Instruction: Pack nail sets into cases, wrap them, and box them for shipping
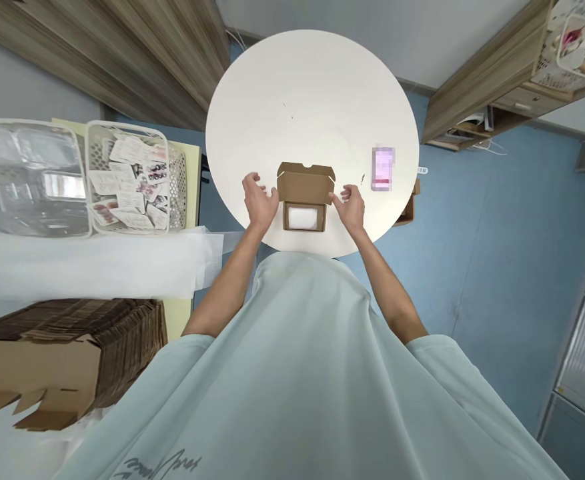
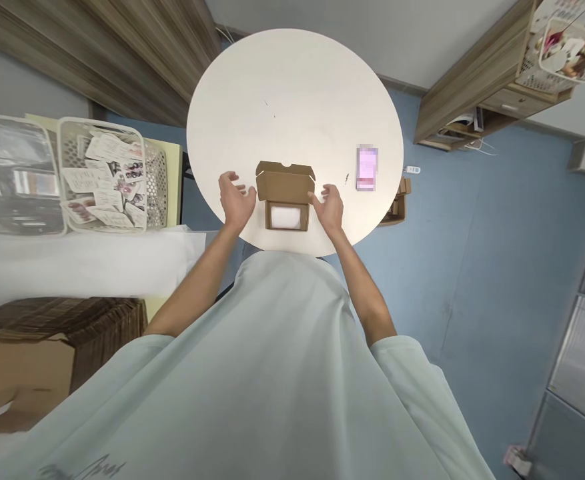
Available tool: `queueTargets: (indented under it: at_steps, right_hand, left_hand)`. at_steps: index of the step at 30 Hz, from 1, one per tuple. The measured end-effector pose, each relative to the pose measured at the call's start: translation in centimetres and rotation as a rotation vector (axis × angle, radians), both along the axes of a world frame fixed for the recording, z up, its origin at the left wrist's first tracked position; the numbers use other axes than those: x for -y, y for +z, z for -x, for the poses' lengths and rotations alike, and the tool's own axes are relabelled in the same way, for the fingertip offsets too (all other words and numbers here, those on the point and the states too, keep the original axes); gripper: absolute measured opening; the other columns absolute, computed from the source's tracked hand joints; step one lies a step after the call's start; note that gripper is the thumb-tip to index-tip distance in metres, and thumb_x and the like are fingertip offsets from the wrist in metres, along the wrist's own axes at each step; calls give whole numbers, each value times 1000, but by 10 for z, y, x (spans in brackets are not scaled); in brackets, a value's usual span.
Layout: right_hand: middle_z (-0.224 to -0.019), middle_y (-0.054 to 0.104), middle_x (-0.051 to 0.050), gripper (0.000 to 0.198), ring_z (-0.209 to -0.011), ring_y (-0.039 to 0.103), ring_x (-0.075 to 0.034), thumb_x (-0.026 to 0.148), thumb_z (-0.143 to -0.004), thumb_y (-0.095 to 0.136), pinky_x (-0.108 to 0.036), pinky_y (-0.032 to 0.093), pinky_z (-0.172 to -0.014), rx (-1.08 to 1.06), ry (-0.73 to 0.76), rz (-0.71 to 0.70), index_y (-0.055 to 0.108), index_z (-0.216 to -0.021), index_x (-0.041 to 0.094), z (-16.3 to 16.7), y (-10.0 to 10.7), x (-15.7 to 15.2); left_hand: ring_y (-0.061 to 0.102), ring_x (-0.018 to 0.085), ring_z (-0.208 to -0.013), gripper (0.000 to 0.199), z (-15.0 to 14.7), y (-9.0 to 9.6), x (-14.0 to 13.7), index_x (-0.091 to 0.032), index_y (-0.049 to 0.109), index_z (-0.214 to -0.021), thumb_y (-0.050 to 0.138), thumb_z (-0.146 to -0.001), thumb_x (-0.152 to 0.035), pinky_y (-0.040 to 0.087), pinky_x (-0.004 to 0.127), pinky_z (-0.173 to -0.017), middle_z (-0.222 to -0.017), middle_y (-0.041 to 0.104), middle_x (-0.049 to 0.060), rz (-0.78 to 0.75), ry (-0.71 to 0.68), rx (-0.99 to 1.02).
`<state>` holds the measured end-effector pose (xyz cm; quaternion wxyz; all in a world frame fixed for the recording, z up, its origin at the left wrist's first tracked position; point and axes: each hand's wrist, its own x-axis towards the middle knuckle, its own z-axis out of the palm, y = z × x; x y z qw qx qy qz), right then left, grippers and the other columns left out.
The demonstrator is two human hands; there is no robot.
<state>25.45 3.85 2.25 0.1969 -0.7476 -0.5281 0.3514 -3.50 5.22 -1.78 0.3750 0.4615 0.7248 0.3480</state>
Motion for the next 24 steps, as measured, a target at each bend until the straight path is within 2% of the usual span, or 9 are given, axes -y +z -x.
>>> queueTargets:
  at_steps: [3, 7, 12, 17, 24]
  right_hand:
    - [-164, 63, -24, 93, -147, 67, -36, 76, -101, 71, -50, 59, -121, -149, -8, 38, 47, -170, 18, 1, -13, -24]
    - [-170, 59, -26, 107, -142, 71, -39, 77, -95, 79, -53, 60, -121, -252, 53, 123, 42, -175, 16, 10, -26, -40]
    - [-169, 62, -24, 98, -132, 78, -35, 63, -99, 80, -54, 60, -121, -236, 74, 123, 40, -177, 19, 13, -25, -35]
    - [-166, 65, -19, 84, -127, 79, -34, 60, -105, 72, -54, 61, -119, -241, 154, 56, 43, -176, 26, 10, -17, -33]
    - [-168, 62, -15, 69, -136, 74, -33, 60, -108, 64, -53, 62, -120, -192, 216, -10, 52, -169, 29, 9, -1, -32]
  left_hand:
    - [57, 43, -157, 92, 4, -10, -25, -25, 38, -171, 86, -93, -39, 45, 61, -131, -170, 51, 22, 44, -40, 130]
    - [62, 42, -151, 105, 1, -20, -36, -27, 34, -176, 91, -88, -35, 50, 62, -127, -174, 51, 23, 111, -124, 252]
    - [68, 41, -144, 108, 3, -19, -27, -25, 42, -174, 93, -79, -29, 53, 59, -125, -173, 54, 24, 114, -142, 232]
    - [68, 42, -145, 103, -4, -11, -24, -18, 44, -174, 88, -81, -24, 55, 56, -123, -172, 54, 27, 111, -147, 242]
    - [67, 40, -147, 90, -20, -2, -20, -17, 52, -168, 81, -83, -23, 53, 59, -128, -159, 65, 23, 15, -177, 259]
